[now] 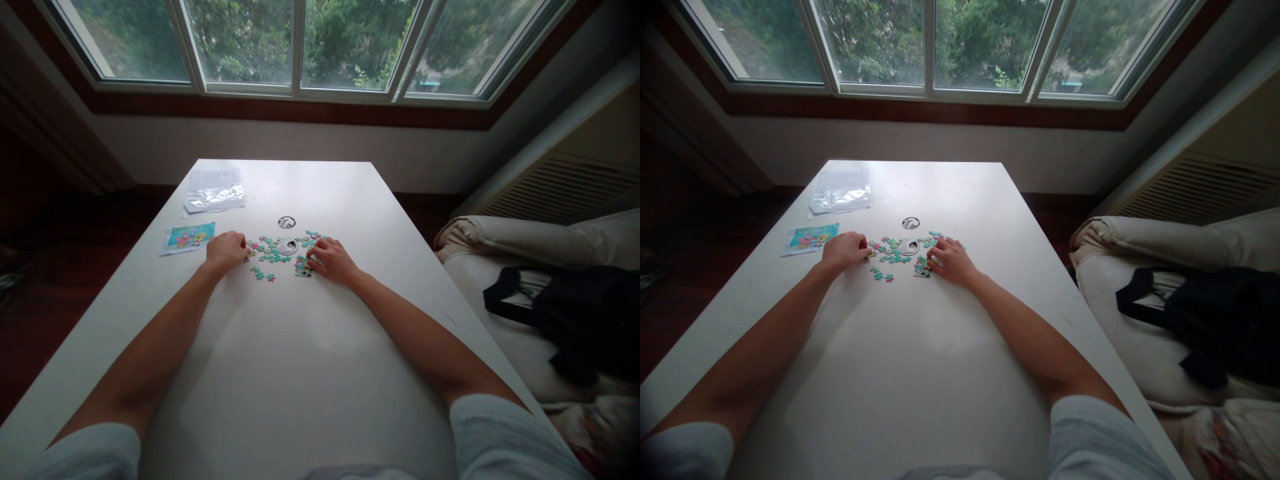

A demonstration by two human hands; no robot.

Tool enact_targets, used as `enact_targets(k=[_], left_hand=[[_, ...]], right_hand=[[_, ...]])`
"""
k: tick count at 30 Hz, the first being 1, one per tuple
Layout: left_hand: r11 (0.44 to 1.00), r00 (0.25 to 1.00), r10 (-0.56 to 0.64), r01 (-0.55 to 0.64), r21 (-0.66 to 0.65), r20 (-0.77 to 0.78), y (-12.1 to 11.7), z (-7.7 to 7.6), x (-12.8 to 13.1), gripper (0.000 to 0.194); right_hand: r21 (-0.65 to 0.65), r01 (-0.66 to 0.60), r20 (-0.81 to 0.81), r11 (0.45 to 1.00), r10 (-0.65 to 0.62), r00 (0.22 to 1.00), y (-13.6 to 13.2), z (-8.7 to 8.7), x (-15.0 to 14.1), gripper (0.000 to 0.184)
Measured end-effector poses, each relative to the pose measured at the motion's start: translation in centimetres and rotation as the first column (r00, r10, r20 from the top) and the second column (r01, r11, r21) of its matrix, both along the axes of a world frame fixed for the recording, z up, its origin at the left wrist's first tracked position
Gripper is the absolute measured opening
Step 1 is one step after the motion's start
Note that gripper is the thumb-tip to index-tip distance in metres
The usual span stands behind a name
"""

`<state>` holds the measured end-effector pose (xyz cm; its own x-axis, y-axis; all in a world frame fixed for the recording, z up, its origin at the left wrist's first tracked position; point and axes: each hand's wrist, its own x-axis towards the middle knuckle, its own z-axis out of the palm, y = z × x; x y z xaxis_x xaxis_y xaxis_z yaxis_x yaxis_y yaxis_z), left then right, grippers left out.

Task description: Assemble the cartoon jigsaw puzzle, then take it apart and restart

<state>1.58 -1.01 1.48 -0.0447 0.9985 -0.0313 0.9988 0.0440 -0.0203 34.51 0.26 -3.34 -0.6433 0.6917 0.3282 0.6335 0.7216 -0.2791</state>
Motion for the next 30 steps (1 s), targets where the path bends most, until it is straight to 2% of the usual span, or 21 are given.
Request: enact_targets(k=[4, 6, 10, 14, 16, 19, 21, 23, 26, 30], left_hand=[[1.000, 0.999, -0.001, 0.002, -0.020, 0.043, 0.1, 0.0, -0.1, 0.028], [1.000, 0.998, -0.020, 0.019, 0.019, 0.054, 0.0, 0.0, 0.2, 0.028], [0.972, 0.984, -0.159, 0.143, 0.188, 0.075, -0.3, -0.4, 1.3, 0.028], [0.902, 0.915, -0.372, 0.318, 0.292, 0.153, -1.0, -1.3, 3.3, 0.026], [0.857, 0.853, -0.485, 0.418, 0.302, 0.195, -1.5, -1.9, 4.6, 0.025], [0.757, 0.731, -0.646, 0.576, 0.307, 0.220, -2.3, -2.6, 6.5, 0.026], [0.684, 0.651, -0.727, 0.661, 0.308, 0.219, -2.8, -2.9, 7.2, 0.029], [0.649, 0.609, -0.760, 0.694, 0.312, 0.229, -3.1, -3.1, 7.5, 0.031], [0.634, 0.582, -0.773, 0.709, 0.308, 0.252, -3.2, -3.2, 7.3, 0.031], [0.611, 0.552, -0.791, 0.732, 0.301, 0.264, -3.2, -3.0, 6.9, 0.029]], right_hand=[[-0.003, -0.050, 0.004, 0.999, 0.050, 0.999, 0.0, 0.0, 0.0, 0.020], [0.009, -0.048, 0.003, 0.999, 0.048, 0.999, 0.1, -0.1, 0.0, 0.022], [0.032, 0.082, -0.068, 0.996, -0.079, 0.995, 0.7, -0.4, 0.3, 0.024], [0.030, 0.286, -0.181, 0.958, -0.276, 0.944, 1.7, -0.8, 1.1, 0.024], [0.019, 0.362, -0.201, 0.932, -0.352, 0.914, 2.3, -1.1, 1.5, 0.024], [-0.007, 0.420, -0.188, 0.907, -0.414, 0.891, 3.0, -1.7, 1.9, 0.025], [-0.022, 0.421, -0.179, 0.907, -0.418, 0.891, 3.3, -2.1, 2.1, 0.027], [-0.036, 0.406, -0.173, 0.913, -0.406, 0.897, 3.7, -2.2, 2.2, 0.030], [-0.084, 0.352, -0.172, 0.932, -0.362, 0.916, 4.4, -1.9, 3.0, 0.032], [-0.204, 0.177, -0.184, 0.963, -0.215, 0.959, 5.4, -0.6, 4.9, 0.028]])
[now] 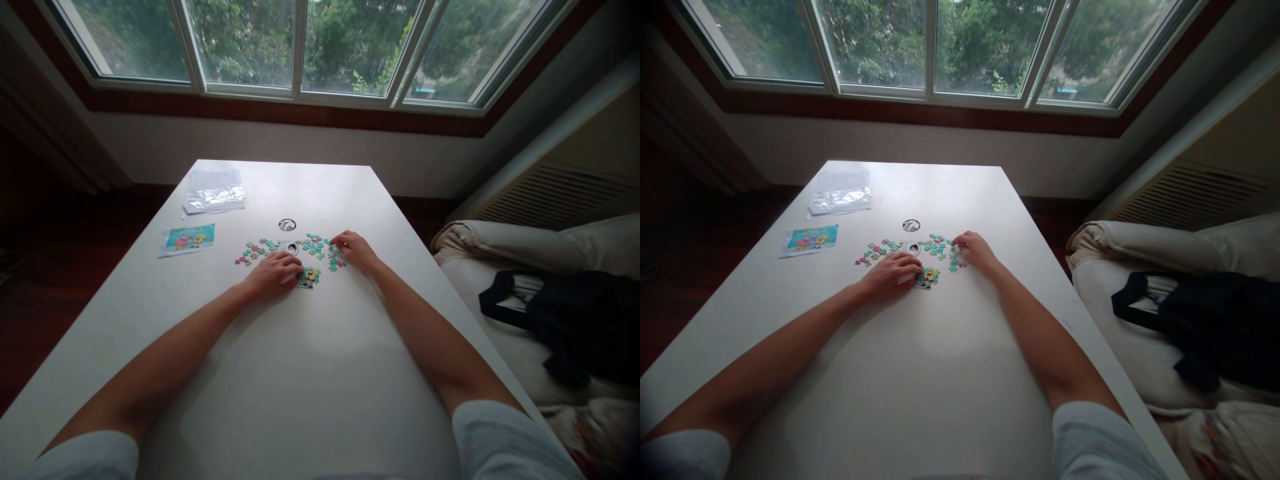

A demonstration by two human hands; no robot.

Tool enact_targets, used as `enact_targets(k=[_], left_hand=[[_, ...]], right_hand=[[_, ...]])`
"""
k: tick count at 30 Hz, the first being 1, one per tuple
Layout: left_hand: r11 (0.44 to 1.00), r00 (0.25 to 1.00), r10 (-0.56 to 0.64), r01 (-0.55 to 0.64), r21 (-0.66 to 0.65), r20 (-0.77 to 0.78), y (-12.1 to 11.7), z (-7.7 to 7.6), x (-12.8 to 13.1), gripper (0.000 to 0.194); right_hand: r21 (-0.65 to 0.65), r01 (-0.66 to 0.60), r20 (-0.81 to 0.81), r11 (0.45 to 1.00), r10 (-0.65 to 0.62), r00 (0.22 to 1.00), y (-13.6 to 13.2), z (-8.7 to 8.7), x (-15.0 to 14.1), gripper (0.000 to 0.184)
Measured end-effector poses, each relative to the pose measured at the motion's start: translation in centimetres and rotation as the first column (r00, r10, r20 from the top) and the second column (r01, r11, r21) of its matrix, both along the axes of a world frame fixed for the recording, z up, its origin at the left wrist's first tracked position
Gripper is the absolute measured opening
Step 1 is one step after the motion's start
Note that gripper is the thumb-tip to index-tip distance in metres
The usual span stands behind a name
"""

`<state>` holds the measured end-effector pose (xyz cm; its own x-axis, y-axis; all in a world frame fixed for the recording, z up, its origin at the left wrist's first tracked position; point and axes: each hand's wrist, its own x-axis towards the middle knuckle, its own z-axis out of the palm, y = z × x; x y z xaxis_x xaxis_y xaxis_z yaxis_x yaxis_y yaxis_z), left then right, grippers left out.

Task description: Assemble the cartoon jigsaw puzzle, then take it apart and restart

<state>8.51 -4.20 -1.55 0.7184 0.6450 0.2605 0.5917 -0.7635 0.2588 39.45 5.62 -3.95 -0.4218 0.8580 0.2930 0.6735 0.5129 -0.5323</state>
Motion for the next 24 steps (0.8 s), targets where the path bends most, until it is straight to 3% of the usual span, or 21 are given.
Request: enact_targets(k=[5, 15, 20, 24], left_hand=[[1.000, 1.000, -0.018, 0.018, -0.021, -0.008, 0.0, 0.2, 0.0, 0.028], [1.000, 1.000, 0.020, -0.020, 0.009, 0.015, -0.1, -0.2, 0.4, 0.029], [0.997, 0.997, -0.048, 0.044, 0.067, 0.060, 0.1, -0.4, 0.0, 0.028], [0.990, 0.991, -0.103, 0.095, 0.100, 0.085, 0.1, -0.4, 0.0, 0.026]], right_hand=[[-0.125, -0.162, -0.021, 0.979, 0.161, 0.987, -0.1, 1.2, 1.7, 0.019], [0.062, -0.118, 0.090, 0.991, 0.112, 0.990, -0.7, 0.3, 0.0, 0.016], [0.067, -0.170, 0.164, 0.983, 0.157, 0.974, -1.7, 1.4, -0.2, 0.015], [0.077, -0.140, 0.308, 0.987, 0.110, 0.945, -2.5, 2.5, -0.7, 0.015]])
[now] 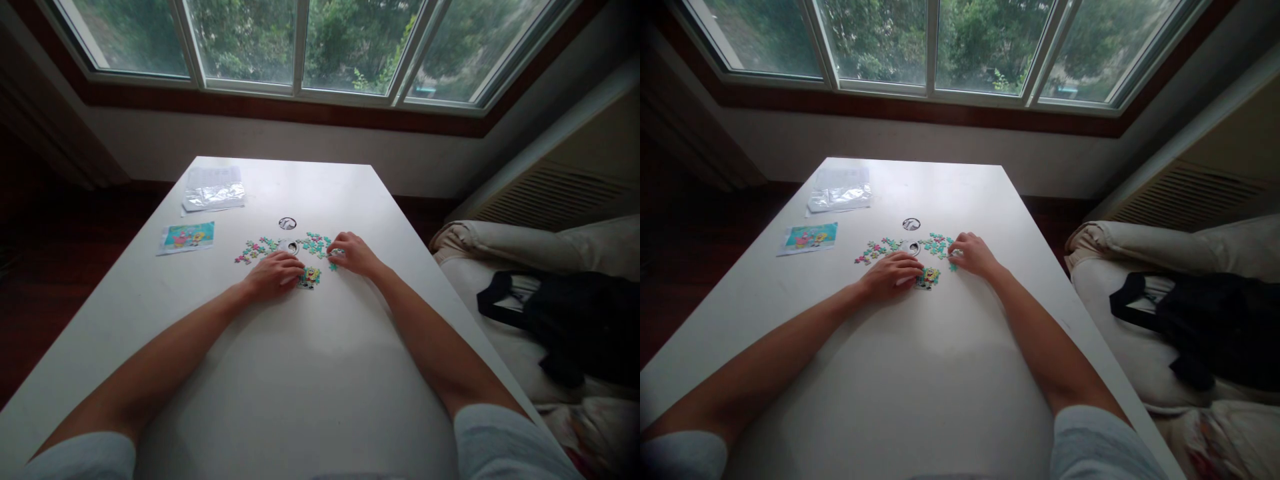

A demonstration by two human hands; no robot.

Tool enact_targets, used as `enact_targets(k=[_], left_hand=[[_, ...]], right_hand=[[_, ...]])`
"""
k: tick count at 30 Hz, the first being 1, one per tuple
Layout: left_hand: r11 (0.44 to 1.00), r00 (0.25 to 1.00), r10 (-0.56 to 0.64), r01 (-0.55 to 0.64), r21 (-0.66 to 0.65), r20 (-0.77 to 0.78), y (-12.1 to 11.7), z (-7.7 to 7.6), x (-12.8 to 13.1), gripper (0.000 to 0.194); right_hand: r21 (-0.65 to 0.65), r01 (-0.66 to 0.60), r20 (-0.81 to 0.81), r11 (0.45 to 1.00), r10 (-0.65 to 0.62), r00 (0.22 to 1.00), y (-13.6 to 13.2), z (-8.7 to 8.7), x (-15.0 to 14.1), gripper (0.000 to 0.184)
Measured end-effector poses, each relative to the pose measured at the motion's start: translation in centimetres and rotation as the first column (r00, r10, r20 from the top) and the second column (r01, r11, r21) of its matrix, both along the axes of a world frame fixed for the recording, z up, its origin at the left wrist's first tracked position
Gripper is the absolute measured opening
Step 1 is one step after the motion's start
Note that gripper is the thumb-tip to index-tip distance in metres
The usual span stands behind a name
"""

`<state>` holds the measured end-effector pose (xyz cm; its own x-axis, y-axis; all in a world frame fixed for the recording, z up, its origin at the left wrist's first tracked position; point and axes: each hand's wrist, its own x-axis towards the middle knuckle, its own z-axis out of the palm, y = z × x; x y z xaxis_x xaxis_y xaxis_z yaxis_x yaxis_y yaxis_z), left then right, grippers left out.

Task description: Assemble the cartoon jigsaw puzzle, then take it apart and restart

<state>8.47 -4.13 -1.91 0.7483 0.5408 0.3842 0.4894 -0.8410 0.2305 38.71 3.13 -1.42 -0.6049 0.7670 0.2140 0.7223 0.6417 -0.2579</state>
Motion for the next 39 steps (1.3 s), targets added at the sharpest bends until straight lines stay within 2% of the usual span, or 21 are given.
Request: enact_targets(k=[7, 19, 26, 31, 36, 39], left_hand=[[0.995, 0.991, -0.099, 0.097, -0.024, -0.089, -0.7, 0.4, 0.7, 0.030], [0.990, 0.984, -0.117, 0.105, -0.090, -0.136, -1.2, 0.9, 1.2, 0.034], [0.985, 0.971, -0.139, 0.115, -0.130, -0.193, -1.8, 1.0, 1.6, 0.052], [0.984, 0.967, -0.142, 0.116, -0.132, -0.211, -2.2, 1.2, 1.9, 0.055], [0.977, 0.953, -0.174, 0.137, -0.162, -0.246, -2.5, 1.7, 2.1, 0.061], [0.974, 0.948, -0.187, 0.144, -0.177, -0.257, -2.7, 1.9, 2.1, 0.063]], right_hand=[[0.076, 0.092, 0.180, 0.993, -0.104, 0.978, -1.2, 0.9, -1.5, 0.014], [-0.066, 0.147, 0.153, 0.987, -0.136, 0.979, -0.6, 0.4, -2.1, 0.013], [-0.102, 0.069, 0.045, 0.992, -0.065, 0.997, -0.6, 0.7, -1.8, 0.011], [-0.120, -0.012, -0.102, 0.993, -0.001, 0.995, -0.4, 0.6, -1.5, 0.004], [-0.209, -0.087, -0.365, 0.974, 0.005, 0.931, -0.8, 0.0, -3.0, 0.010], [-0.283, -0.121, -0.427, 0.951, -0.012, 0.904, -1.2, -0.7, -4.1, 0.011]])
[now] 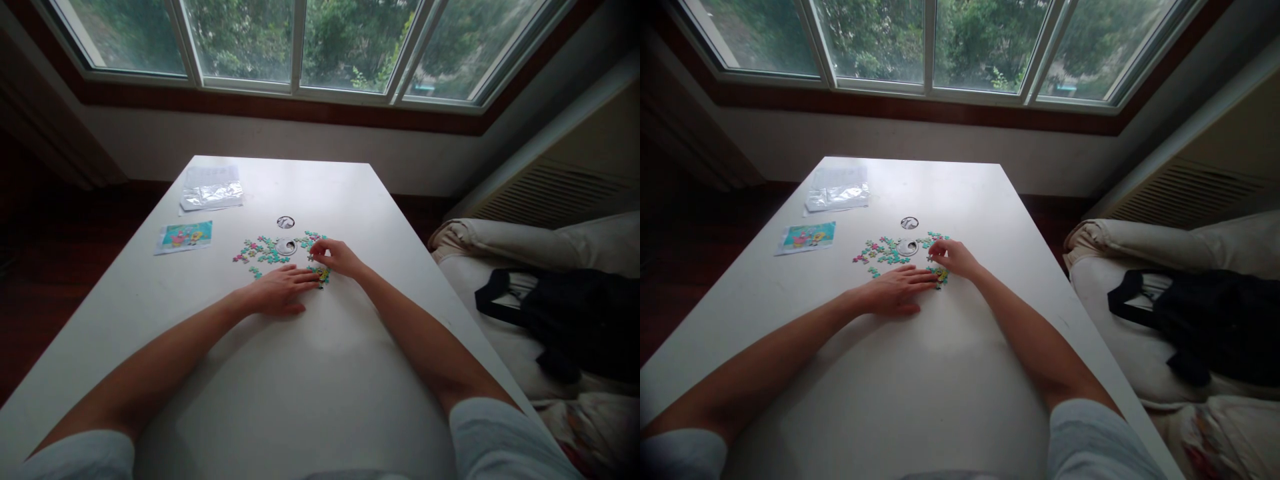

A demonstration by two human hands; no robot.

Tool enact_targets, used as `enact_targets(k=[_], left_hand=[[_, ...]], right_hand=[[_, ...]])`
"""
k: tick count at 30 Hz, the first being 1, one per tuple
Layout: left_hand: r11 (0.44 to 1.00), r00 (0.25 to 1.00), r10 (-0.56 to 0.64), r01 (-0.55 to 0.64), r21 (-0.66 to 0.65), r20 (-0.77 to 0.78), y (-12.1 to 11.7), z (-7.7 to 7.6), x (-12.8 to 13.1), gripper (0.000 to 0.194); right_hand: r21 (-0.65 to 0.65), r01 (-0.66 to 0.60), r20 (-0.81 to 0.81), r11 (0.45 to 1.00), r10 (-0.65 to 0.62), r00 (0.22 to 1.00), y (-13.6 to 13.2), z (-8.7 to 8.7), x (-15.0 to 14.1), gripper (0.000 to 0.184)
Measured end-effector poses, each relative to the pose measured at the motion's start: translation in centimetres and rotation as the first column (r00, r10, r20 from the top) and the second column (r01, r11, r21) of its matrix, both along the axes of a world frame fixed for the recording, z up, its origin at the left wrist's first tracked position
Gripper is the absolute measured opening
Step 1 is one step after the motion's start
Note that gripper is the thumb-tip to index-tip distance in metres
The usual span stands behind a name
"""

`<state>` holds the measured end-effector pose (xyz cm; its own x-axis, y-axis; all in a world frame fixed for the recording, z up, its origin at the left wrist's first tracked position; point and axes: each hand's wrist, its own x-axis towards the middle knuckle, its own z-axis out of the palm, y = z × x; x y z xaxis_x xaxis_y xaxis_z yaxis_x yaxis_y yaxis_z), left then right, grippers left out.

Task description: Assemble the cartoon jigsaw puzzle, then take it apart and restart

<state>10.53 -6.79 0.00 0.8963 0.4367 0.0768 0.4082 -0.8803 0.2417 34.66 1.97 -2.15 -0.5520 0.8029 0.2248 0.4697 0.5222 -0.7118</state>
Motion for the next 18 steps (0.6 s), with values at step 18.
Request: enact_targets(k=[18], left_hand=[[1.000, 0.998, -0.005, 0.003, 0.029, 0.063, 0.33, -0.71, -0.02, 0.057]], right_hand=[[0.011, -0.039, 0.094, 0.999, 0.038, 0.995, -0.18, -0.82, -0.65, 0.009]])
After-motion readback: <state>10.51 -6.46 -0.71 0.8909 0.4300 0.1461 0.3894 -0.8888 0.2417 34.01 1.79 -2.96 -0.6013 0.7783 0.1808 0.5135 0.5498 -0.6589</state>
